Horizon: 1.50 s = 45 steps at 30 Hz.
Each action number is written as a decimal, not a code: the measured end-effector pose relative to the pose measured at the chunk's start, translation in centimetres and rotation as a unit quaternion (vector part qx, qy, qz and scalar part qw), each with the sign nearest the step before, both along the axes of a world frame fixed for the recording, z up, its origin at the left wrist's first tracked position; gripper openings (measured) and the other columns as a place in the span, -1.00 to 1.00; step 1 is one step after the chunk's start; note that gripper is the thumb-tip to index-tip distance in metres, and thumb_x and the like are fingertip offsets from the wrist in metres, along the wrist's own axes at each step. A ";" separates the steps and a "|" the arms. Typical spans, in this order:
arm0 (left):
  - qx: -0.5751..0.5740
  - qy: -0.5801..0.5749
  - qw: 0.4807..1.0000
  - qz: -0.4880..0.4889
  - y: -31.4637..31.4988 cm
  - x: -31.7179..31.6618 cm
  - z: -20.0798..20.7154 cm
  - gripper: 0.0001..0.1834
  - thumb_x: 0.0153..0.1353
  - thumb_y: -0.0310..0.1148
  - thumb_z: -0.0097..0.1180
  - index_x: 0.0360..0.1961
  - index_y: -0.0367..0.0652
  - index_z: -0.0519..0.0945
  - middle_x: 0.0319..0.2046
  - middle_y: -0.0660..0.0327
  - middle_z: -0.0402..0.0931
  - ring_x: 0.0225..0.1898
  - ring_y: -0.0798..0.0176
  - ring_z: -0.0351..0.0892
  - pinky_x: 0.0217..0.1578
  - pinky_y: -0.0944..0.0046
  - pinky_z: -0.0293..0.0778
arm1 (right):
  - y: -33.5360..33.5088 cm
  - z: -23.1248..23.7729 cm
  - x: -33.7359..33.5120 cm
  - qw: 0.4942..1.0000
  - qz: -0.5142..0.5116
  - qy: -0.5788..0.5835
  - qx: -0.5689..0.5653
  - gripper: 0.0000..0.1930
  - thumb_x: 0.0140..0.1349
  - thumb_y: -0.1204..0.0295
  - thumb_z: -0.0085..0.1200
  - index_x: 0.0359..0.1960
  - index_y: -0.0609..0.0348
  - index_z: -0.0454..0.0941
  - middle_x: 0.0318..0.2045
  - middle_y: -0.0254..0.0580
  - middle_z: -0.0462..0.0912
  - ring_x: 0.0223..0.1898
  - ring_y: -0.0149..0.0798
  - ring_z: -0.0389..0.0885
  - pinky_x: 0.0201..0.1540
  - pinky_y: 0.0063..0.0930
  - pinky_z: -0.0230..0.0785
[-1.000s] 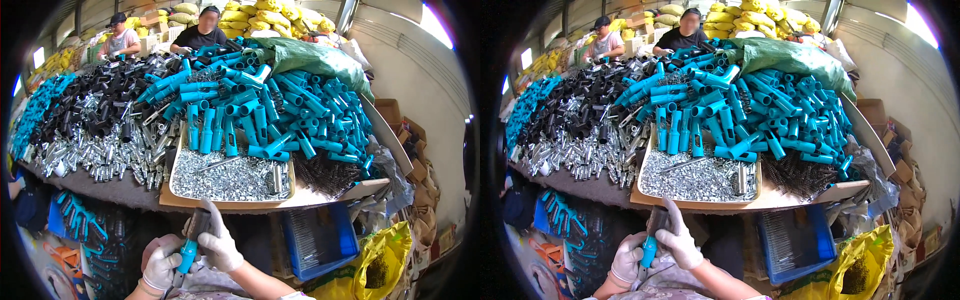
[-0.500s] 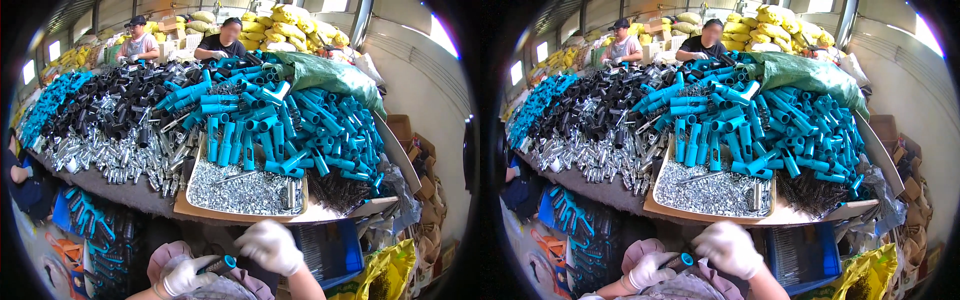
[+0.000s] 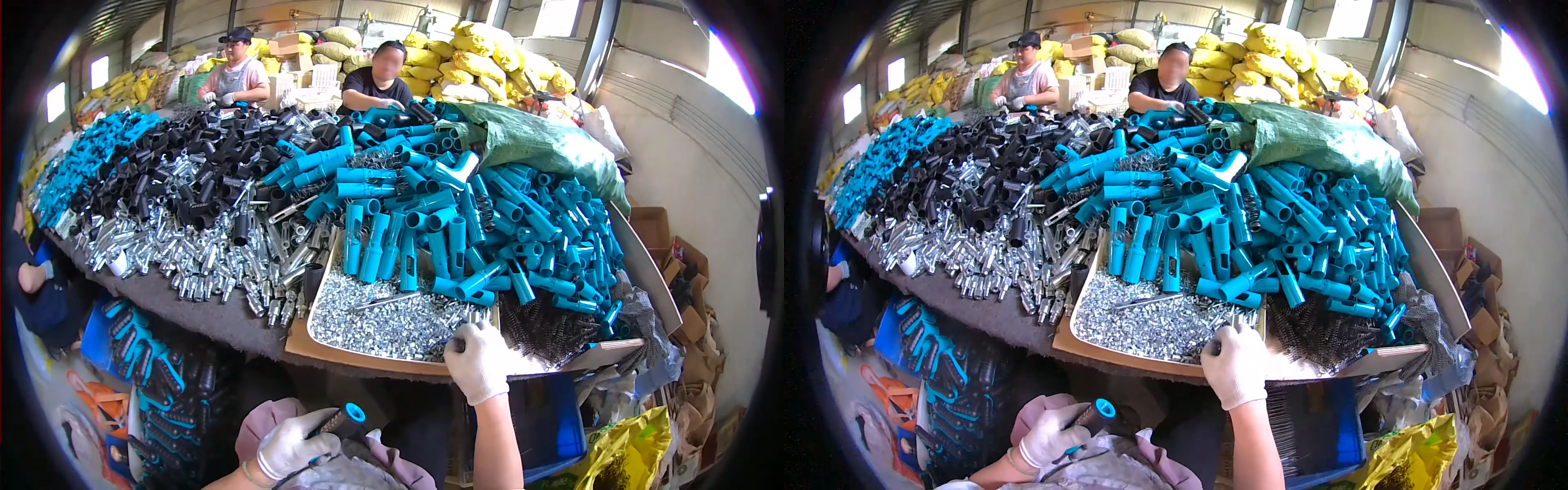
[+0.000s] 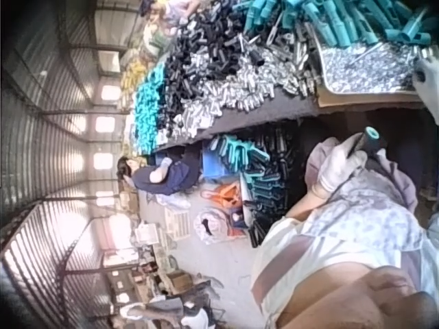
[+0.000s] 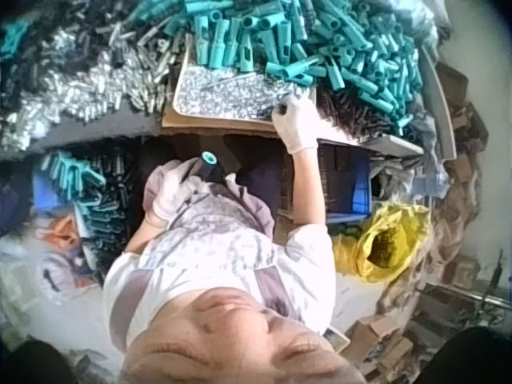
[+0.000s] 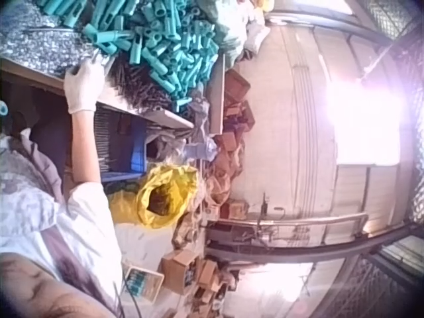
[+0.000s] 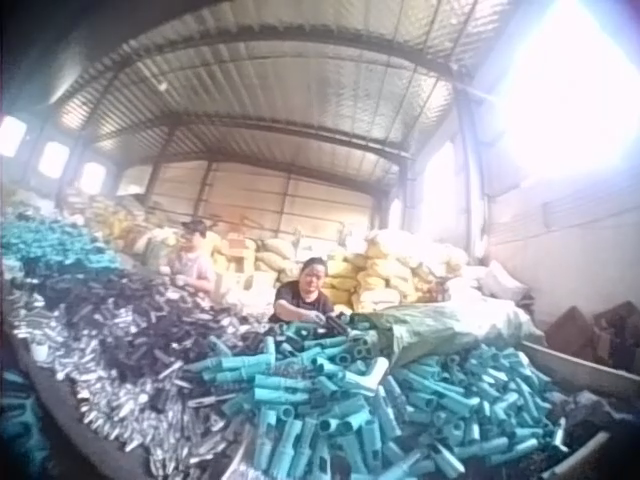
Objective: Assembling mechanical components by manually inserting metal springs and rods into plastic housings at a factory workbench.
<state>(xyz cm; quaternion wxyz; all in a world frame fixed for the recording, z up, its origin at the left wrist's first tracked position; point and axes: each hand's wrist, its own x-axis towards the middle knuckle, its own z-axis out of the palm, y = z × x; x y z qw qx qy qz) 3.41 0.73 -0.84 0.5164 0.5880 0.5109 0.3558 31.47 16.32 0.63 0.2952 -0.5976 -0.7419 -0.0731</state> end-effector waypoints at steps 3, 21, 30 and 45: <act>-0.016 -0.043 0.999 -0.002 0.3 -0.4 1.0 -0.54 0.31 -0.39 0.09 0.19 -0.41 0.47 -0.46 0.27 0.58 -0.55 0.49 0.43 -0.51 0.43 0.36 | 0.8 -0.2 0.0 1.000 -0.001 0.005 0.018 -0.89 0.05 0.44 0.21 -0.44 0.17 0.55 -0.32 0.01 0.62 -0.24 0.07 0.61 -0.22 -0.07 0.49; 0.019 -0.070 0.993 0.090 1.0 -5.1 0.4 -0.41 0.29 -0.17 0.22 0.22 -0.34 0.47 -0.37 0.22 0.58 -0.38 0.41 0.52 -0.28 0.34 0.50 | -4.3 3.6 -10.5 0.733 0.157 0.595 -0.290 -0.83 0.38 0.43 -0.02 -0.30 0.26 0.58 -0.61 -0.38 0.43 -0.67 -0.55 0.29 -0.61 -0.67 0.06; 0.186 0.177 0.965 -0.042 2.6 -6.4 0.1 -0.39 0.19 -0.14 0.35 0.22 -0.16 0.52 -0.18 -0.02 0.69 -0.23 0.10 0.76 -0.17 0.23 0.62 | -5.7 2.5 -11.6 0.866 0.308 0.291 -0.265 -0.83 0.38 0.43 0.06 -0.22 0.27 0.66 -0.47 -0.19 0.68 -0.46 -0.31 0.64 -0.30 -0.46 0.51; 0.117 -0.098 0.981 0.121 3.7 -4.7 -1.0 -0.01 0.05 0.37 0.27 0.19 -0.34 0.49 -0.49 0.29 0.55 -0.48 0.44 0.51 -0.42 0.38 0.46 | 16.9 15.2 -4.8 0.966 0.130 -0.131 0.182 -0.65 -0.01 0.47 0.26 -0.10 0.09 0.63 -0.04 -0.08 0.60 0.01 0.05 0.53 0.08 -0.12 0.40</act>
